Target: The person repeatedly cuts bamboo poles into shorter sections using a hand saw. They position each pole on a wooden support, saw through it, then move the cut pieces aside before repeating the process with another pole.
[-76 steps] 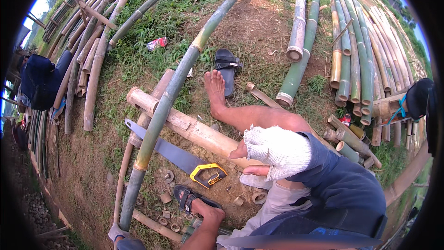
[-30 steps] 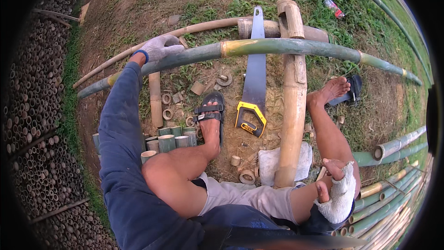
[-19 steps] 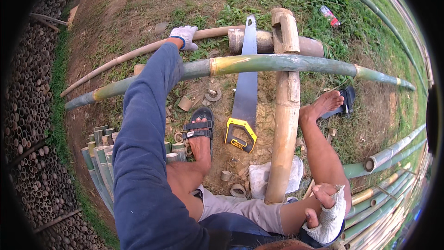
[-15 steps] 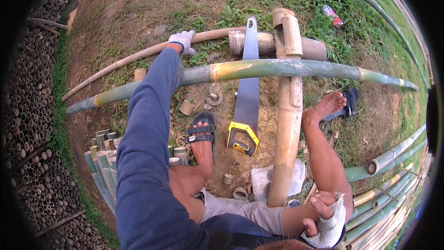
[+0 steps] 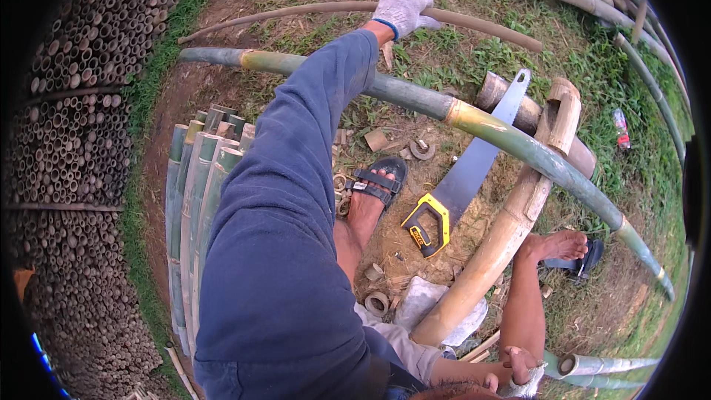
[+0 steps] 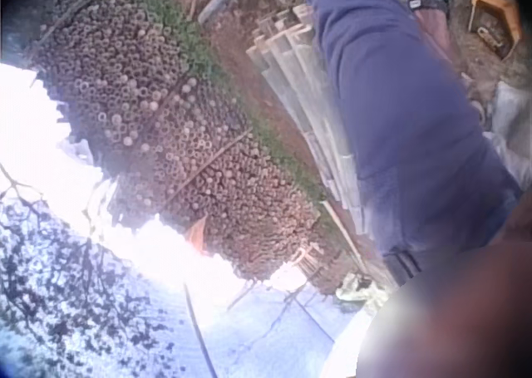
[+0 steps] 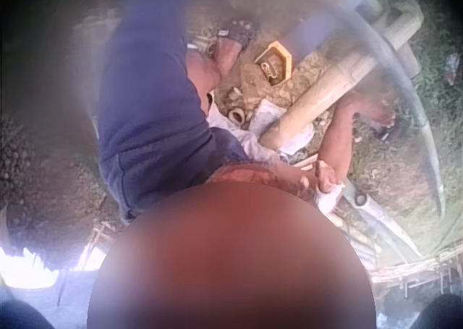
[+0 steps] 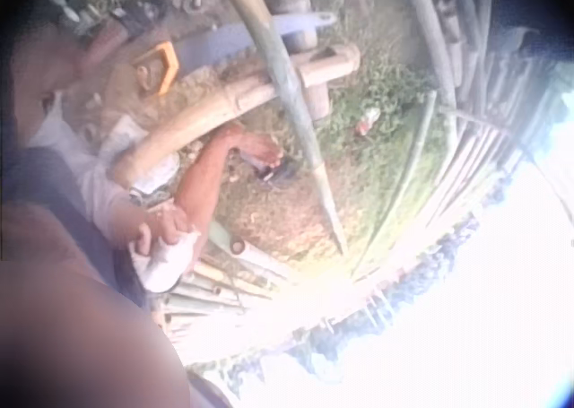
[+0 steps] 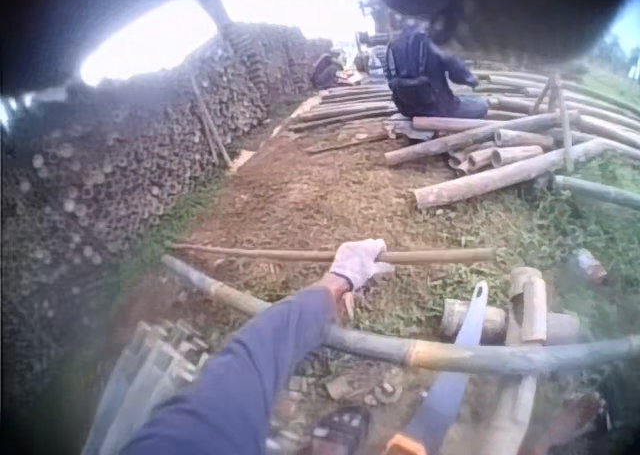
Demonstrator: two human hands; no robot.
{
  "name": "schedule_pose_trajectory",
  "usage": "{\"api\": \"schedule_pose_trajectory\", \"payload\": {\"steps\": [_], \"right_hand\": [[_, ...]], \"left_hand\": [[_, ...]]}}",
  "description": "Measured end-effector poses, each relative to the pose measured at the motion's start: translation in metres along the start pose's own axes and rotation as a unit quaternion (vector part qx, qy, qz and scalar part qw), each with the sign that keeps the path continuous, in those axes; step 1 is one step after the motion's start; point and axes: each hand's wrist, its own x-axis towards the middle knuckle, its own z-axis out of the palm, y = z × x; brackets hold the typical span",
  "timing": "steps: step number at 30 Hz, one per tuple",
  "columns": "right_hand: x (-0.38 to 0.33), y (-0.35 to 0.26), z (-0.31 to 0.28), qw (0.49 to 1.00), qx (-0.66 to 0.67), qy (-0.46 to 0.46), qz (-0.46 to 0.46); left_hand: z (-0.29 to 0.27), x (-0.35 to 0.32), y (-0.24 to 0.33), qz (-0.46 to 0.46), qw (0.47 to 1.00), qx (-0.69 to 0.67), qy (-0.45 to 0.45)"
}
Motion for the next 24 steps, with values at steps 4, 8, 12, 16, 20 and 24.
{"api": "schedule_pose_trajectory", "payload": {"steps": [4, 8, 12, 16, 20, 24], "right_hand": [[0.041, -0.001, -0.014, 0.996, -0.077, -0.006, -0.051], [0.112, -0.012, -0.034, 0.952, -0.245, 0.081, -0.166], [0.206, 0.02, -0.008, 0.877, -0.418, 0.126, -0.2], [0.257, 0.082, 0.031, 0.86, -0.504, 0.01, -0.081], [0.246, 0.126, 0.028, 0.909, -0.401, -0.036, -0.109], [0.234, 0.158, 0.006, 0.909, -0.404, -0.026, -0.1]], "left_hand": [[-0.083, -0.024, 0.055, 0.122, 0.978, -0.093, 0.142], [-0.149, -0.052, 0.141, 0.142, 0.977, -0.155, 0.018], [-0.172, -0.079, 0.203, 0.177, 0.961, -0.19, -0.092], [-0.159, -0.088, 0.21, 0.206, 0.956, -0.197, -0.07], [-0.139, -0.109, 0.176, 0.194, 0.964, -0.14, -0.117], [-0.13, -0.122, 0.141, 0.118, 0.974, -0.151, -0.12]]}}
